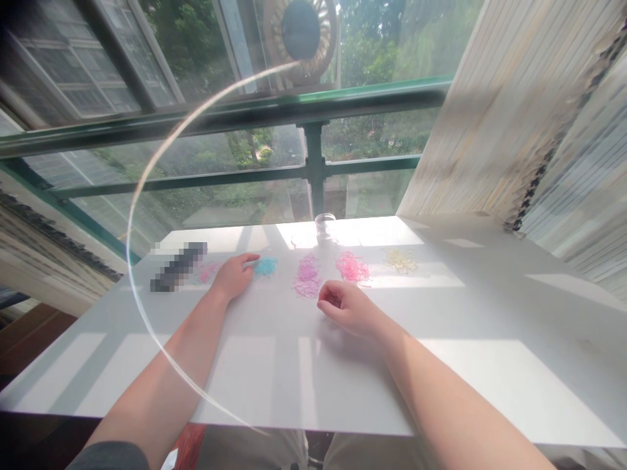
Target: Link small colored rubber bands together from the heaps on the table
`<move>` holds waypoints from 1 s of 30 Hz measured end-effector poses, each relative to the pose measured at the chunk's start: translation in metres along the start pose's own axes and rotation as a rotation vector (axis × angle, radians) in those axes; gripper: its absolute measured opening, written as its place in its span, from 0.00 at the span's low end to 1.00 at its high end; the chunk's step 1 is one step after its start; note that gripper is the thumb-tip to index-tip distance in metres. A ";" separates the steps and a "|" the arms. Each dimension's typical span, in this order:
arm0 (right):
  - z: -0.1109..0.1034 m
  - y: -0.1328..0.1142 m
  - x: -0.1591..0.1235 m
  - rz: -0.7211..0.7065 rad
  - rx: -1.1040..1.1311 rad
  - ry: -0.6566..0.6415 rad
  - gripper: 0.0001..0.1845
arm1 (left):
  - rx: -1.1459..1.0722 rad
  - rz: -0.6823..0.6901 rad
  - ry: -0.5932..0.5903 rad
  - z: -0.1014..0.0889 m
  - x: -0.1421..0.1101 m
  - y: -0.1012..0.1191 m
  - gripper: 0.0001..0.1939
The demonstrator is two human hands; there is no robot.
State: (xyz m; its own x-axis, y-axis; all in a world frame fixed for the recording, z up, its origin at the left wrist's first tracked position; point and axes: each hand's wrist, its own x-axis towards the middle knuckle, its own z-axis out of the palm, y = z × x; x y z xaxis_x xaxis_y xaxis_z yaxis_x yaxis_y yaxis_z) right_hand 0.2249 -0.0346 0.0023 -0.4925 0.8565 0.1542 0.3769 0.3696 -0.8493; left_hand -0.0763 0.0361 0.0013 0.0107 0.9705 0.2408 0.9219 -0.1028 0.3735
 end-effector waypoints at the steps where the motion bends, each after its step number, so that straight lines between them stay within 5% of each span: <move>1: 0.000 0.000 0.000 0.000 -0.003 0.001 0.04 | -0.001 -0.002 0.000 0.000 0.000 0.000 0.23; 24: 0.000 -0.001 -0.001 0.036 -0.010 -0.011 0.04 | 0.030 0.002 0.018 0.005 0.002 -0.003 0.28; 30: -0.001 -0.003 -0.002 0.049 -0.005 -0.008 0.05 | -0.133 -0.056 0.117 0.000 0.000 -0.011 0.24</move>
State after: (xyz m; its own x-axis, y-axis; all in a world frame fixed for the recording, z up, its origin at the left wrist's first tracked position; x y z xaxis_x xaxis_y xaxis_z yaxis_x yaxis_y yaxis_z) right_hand 0.2253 -0.0368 0.0053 -0.4792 0.8710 0.1084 0.4047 0.3288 -0.8533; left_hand -0.0863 0.0377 -0.0030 -0.0918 0.9444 0.3158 0.8602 -0.0845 0.5029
